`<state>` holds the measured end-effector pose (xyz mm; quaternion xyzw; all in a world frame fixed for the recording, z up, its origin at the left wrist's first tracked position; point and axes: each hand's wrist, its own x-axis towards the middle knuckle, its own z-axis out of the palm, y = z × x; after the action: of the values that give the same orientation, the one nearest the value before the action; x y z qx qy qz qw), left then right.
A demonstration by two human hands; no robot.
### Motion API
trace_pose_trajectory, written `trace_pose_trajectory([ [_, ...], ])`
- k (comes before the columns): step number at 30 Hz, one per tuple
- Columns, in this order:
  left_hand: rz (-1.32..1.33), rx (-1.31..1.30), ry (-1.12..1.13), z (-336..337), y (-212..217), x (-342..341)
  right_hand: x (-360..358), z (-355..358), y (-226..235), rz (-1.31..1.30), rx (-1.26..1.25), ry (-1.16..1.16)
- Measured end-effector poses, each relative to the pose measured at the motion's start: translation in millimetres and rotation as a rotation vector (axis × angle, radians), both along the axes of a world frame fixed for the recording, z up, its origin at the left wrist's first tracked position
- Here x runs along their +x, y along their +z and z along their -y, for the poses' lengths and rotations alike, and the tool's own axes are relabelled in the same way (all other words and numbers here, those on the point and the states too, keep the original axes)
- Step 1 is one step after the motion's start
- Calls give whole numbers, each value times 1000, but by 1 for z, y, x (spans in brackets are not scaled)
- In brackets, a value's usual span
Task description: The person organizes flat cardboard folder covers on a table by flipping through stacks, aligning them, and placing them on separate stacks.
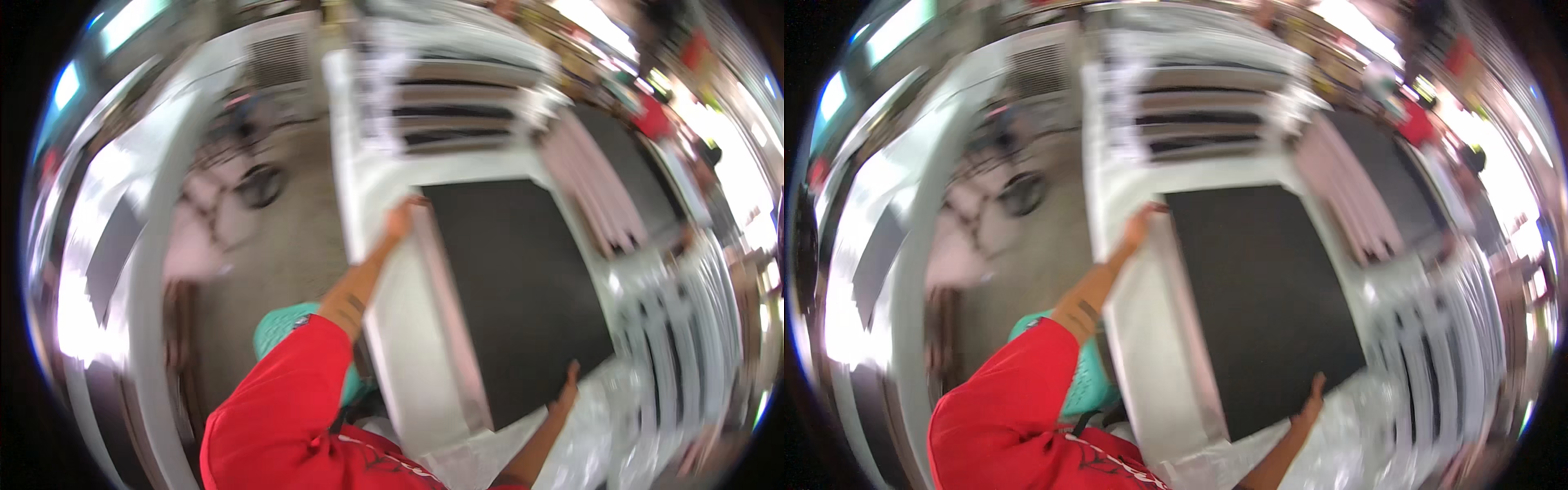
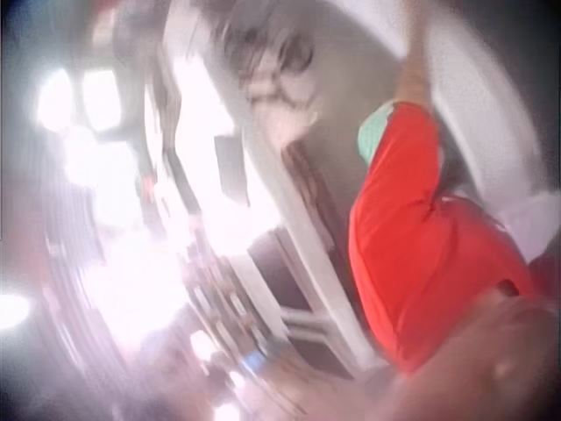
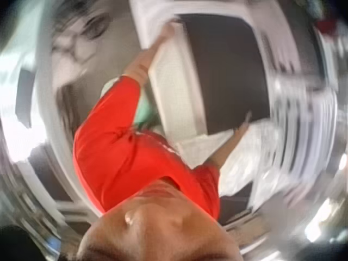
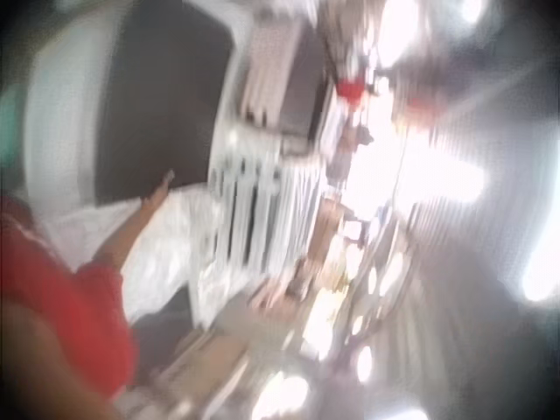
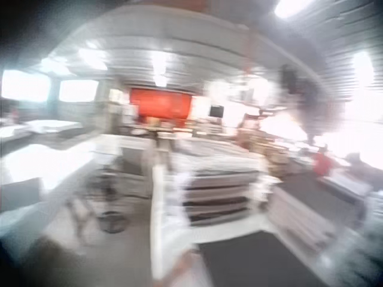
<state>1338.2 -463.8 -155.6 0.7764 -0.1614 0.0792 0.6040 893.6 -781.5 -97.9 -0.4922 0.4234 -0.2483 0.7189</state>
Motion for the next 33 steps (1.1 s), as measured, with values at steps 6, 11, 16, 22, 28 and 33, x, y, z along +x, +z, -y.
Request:
trace_pose_trajectory([
  [6,-172,145,33,-201,17,-235,-7,-35,35,178,208,228],
  [11,-514,196,690,-413,-38,-414,46,-136,125,-186,-540,262],
  [16,-442,304,1112,-545,48,-490,73,-230,222,-401,-1287,137],
  [22,-96,1012,1030,-718,108,-467,164,-328,224,-148,-1244,721],
  [28,-538,1314,547,-838,132,-432,165,-582,206,194,-1112,1331],
  [33,-567,1260,367,-856,127,-437,133,-675,186,196,-1018,1692],
])
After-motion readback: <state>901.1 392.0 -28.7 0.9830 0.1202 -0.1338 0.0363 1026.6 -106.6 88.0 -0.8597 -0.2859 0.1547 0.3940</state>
